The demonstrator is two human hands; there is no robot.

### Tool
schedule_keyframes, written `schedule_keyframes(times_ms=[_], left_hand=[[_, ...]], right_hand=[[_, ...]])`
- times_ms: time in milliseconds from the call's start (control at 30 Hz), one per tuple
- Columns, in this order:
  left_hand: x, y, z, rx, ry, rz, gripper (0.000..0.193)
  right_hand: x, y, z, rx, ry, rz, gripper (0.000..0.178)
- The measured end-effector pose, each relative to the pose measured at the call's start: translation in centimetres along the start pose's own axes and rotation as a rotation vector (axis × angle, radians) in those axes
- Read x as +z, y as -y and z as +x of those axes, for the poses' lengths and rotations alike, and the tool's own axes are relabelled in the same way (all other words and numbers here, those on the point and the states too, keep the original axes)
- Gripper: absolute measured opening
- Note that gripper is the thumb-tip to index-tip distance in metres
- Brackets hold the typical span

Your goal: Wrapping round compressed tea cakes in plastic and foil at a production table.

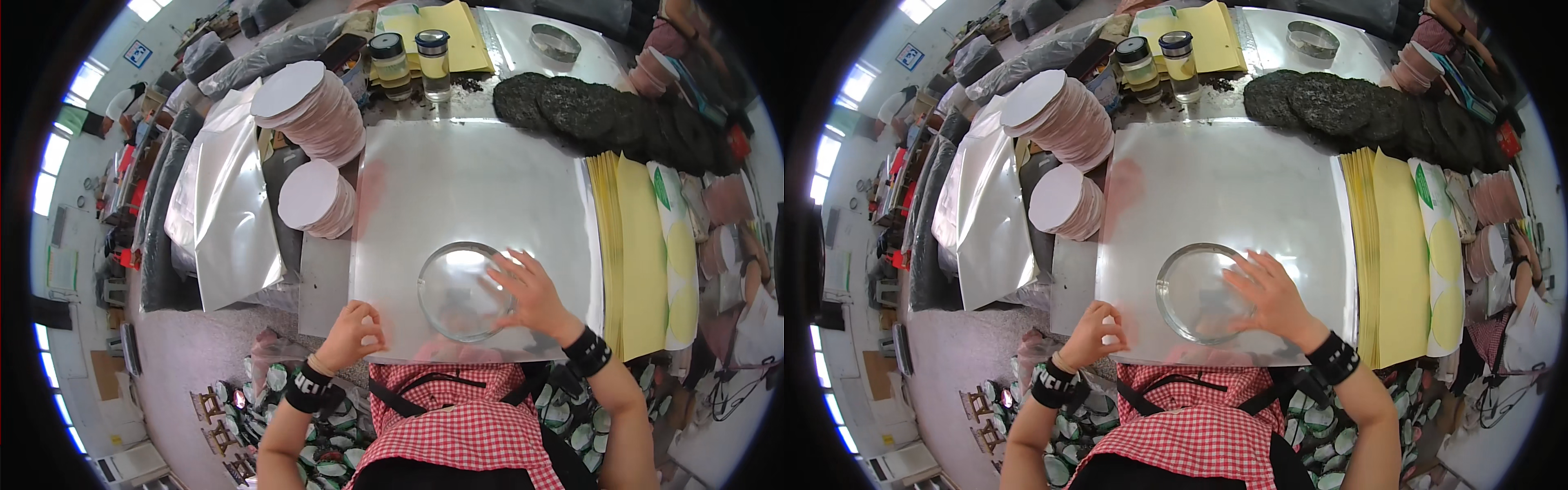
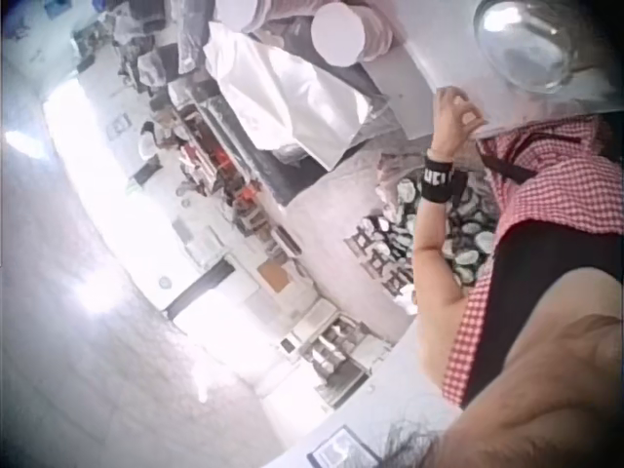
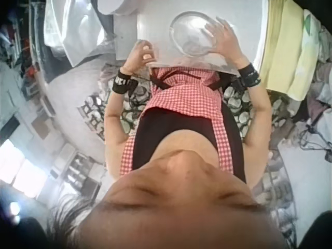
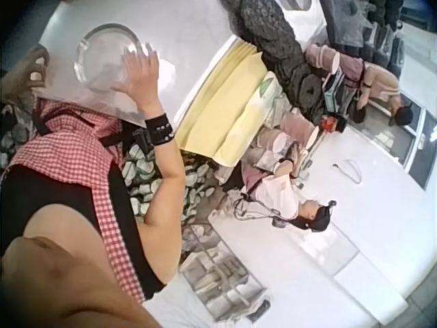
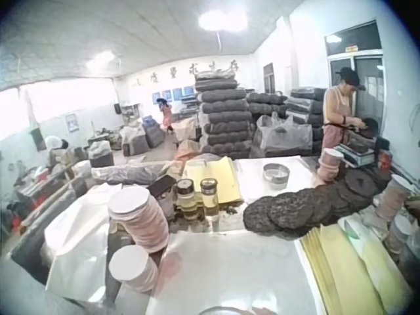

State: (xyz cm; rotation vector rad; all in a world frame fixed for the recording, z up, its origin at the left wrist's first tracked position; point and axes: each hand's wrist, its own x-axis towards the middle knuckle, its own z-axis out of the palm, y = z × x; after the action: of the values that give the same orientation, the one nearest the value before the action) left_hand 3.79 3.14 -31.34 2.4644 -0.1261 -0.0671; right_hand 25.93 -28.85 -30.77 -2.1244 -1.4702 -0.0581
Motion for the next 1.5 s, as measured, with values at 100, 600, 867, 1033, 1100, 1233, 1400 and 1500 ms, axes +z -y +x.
schedule_keyframes(times_ms=[100, 600, 867, 1033, 1100, 1233, 1400, 1500], left_hand=[[-1.2, 0.9, 1.7, 0.018, 0.22, 0.064, 0.014], [-3.5, -3.3, 3.1, 0.12, 0.116, 0.059, 0.012], [-8.0, 1.8, 10.1, -0.022, -0.527, 0.533, 0.036], [-6.9, 6.8, 8.7, -0.119, -0.513, 0.934, 0.039], [-6.6, 7.4, 8.5, -0.076, -0.54, 0.96, 0.031], [-7.7, 6.4, 9.8, 0.02, -0.627, 0.875, 0.02], [-9.3, 3.3, 11.1, -0.189, -0.487, 0.678, 0.019], [-7.1, -3.4, 12.9, 0.188, -0.659, 0.599, 0.016]], right_hand=[[1.8, 0.1, -5.0, 0.158, 0.05, 0.156, 0.055], [3.4, 0.3, -1.0, 0.415, -0.038, 0.419, 0.05], [3.7, 4.0, -10.4, 0.138, 0.125, -0.006, 0.05], [-1.8, 3.9, -17.2, 0.104, 0.275, 0.17, 0.029], [-8.1, -1.2, -8.4, 0.181, 0.069, -0.049, 0.02], [-9.2, -21.0, 3.6, 0.82, -0.543, 0.369, 0.026], [-7.8, -34.4, 8.7, 1.28, -0.872, 0.653, 0.028], [-6.0, -31.4, 9.7, 1.083, -1.004, 0.807, 0.027]])
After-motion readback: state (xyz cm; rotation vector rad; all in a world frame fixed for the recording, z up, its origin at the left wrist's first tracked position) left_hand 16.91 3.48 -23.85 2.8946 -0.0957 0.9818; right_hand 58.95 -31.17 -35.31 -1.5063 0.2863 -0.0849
